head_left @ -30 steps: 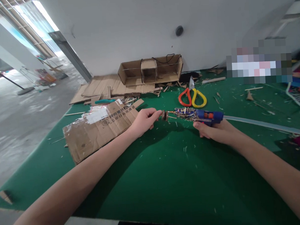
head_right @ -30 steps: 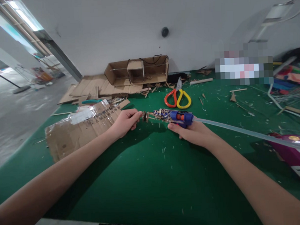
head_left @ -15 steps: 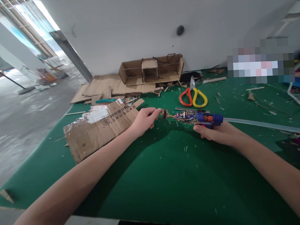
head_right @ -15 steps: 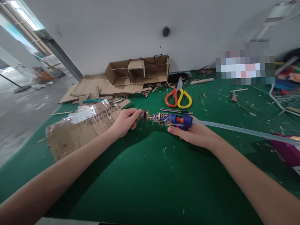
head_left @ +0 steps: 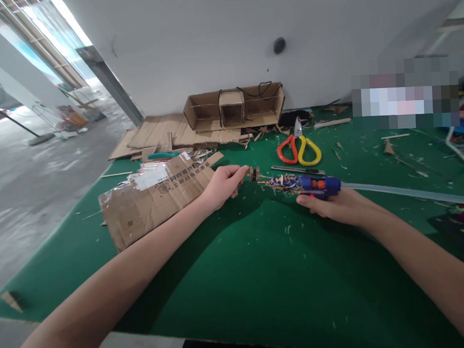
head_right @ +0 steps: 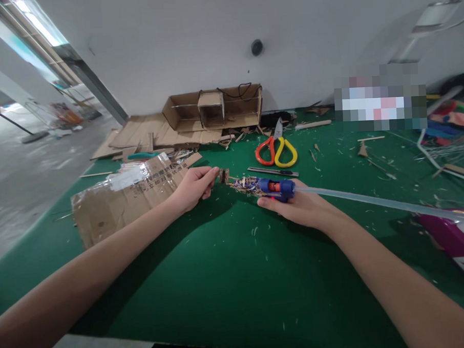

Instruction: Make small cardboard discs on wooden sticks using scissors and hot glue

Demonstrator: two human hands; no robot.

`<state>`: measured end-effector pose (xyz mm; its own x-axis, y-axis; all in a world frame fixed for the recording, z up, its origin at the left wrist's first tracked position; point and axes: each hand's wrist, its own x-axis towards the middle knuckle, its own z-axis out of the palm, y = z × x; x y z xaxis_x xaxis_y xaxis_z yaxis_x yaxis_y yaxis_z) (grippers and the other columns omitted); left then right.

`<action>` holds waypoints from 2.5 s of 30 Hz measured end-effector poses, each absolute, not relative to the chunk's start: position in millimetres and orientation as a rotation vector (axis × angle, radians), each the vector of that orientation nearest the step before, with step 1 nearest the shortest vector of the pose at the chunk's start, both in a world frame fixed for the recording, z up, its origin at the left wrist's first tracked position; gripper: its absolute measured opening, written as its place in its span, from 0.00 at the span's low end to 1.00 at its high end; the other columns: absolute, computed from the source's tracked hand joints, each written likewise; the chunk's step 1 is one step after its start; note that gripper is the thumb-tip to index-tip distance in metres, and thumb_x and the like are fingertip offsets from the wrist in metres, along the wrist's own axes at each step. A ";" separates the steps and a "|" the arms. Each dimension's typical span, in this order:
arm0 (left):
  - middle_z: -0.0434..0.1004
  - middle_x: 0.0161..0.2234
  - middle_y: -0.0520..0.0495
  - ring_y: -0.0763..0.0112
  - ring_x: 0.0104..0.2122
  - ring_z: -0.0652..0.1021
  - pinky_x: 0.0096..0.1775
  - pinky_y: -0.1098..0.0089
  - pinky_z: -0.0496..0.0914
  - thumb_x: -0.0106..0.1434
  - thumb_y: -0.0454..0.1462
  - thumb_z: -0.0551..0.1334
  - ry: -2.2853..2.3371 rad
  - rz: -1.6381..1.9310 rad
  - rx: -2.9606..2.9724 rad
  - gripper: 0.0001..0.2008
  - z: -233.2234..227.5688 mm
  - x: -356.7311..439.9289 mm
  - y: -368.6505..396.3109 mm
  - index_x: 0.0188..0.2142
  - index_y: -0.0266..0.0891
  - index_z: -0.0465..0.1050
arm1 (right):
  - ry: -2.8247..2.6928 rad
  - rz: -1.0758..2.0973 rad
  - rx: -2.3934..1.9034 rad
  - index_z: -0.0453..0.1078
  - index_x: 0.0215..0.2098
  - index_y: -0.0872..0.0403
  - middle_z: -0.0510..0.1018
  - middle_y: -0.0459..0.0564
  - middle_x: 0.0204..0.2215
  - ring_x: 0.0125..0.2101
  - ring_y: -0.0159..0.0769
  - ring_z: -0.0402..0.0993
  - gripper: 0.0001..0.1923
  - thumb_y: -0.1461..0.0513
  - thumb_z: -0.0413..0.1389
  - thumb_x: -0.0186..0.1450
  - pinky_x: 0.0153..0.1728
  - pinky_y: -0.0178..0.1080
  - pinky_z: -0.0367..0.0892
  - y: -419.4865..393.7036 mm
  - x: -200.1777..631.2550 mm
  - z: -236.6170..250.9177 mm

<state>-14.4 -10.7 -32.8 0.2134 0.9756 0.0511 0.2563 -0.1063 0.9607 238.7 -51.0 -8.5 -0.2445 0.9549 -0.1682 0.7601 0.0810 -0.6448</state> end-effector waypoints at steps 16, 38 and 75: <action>0.52 0.18 0.57 0.84 0.12 0.59 0.14 0.76 0.53 0.63 0.49 0.54 1.188 0.956 1.566 0.21 -33.4 -14.4 -9.9 0.19 0.39 0.55 | -1.901 1.065 -1.713 0.64 0.22 0.50 0.70 0.46 0.15 0.24 0.40 0.73 0.19 0.45 0.56 0.55 0.22 0.38 0.67 -50.9 240.4 -16.2; 0.56 0.15 0.57 0.83 0.09 0.59 0.13 0.76 0.52 0.63 0.51 0.52 1.238 0.893 1.581 0.24 -28.8 -12.5 -13.0 0.18 0.39 0.59 | -2.038 0.973 -1.585 0.68 0.26 0.51 0.72 0.46 0.18 0.21 0.36 0.70 0.18 0.45 0.55 0.55 0.22 0.38 0.65 -53.6 230.0 -1.9; 0.58 0.17 0.57 0.85 0.12 0.60 0.16 0.77 0.54 0.65 0.47 0.51 1.171 0.809 1.647 0.21 -23.7 -11.2 -14.9 0.20 0.37 0.60 | -1.854 1.034 -1.576 0.70 0.36 0.50 0.73 0.47 0.20 0.21 0.35 0.69 0.20 0.44 0.53 0.58 0.23 0.38 0.66 -49.9 240.9 -25.6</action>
